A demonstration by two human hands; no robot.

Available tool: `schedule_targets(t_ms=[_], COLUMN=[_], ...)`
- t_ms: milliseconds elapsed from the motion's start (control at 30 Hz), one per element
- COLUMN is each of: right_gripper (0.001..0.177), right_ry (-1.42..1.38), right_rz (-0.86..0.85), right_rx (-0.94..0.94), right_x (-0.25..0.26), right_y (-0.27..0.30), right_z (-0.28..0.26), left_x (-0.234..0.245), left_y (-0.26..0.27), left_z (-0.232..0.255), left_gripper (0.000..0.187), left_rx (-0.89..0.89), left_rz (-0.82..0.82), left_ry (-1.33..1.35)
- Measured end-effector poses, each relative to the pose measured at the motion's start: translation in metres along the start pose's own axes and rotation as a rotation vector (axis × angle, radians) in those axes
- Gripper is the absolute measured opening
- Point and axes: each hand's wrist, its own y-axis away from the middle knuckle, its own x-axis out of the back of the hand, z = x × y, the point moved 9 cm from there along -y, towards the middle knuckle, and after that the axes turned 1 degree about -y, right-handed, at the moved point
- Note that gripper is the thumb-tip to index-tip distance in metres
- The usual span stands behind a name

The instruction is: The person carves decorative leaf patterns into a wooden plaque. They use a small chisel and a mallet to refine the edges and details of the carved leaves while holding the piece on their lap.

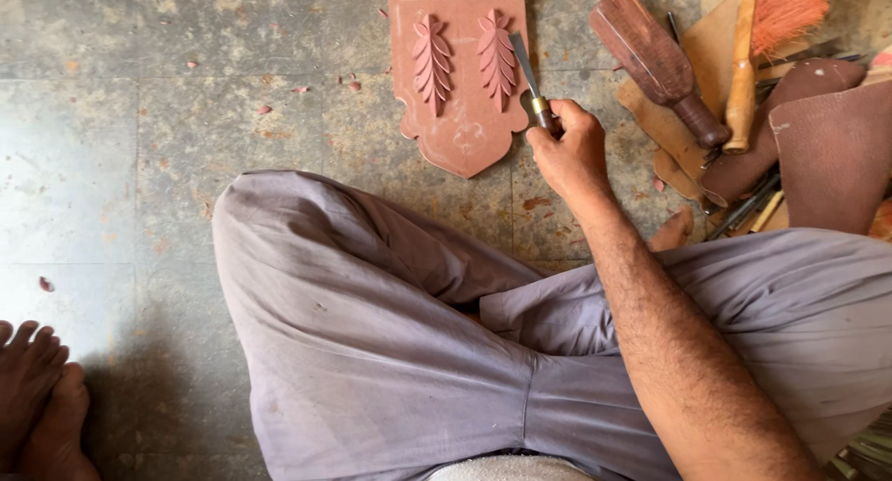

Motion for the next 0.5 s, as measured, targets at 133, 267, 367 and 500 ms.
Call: schedule_targets(t_ms=[133, 267, 367, 500], right_gripper=[0.024, 0.024, 0.023, 0.024], right_ry=[-0.006, -0.05, -0.055, -0.055], right_rz=[0.052, 0.04, 0.046, 0.024], right_rx=[0.116, 0.107, 0.105, 0.079], right_x=[0.007, 0.009, 0.01, 0.008], right_y=[0.001, 0.003, 0.006, 0.009], right_z=[-0.008, -0.016, -0.021, -0.025], left_x=[-0.009, -0.005, -0.016, -0.072], left_y=[0.004, 0.007, 0.024, 0.073], left_z=[0.008, 0.045, 0.106, 0.254], left_gripper=[0.017, 0.018, 0.019, 0.02], left_rx=[-0.012, -0.061, -0.16, -0.393], left_rz=[-0.01, 0.006, -0.013, -0.215], left_ry=[0.041, 0.123, 0.277, 0.721])
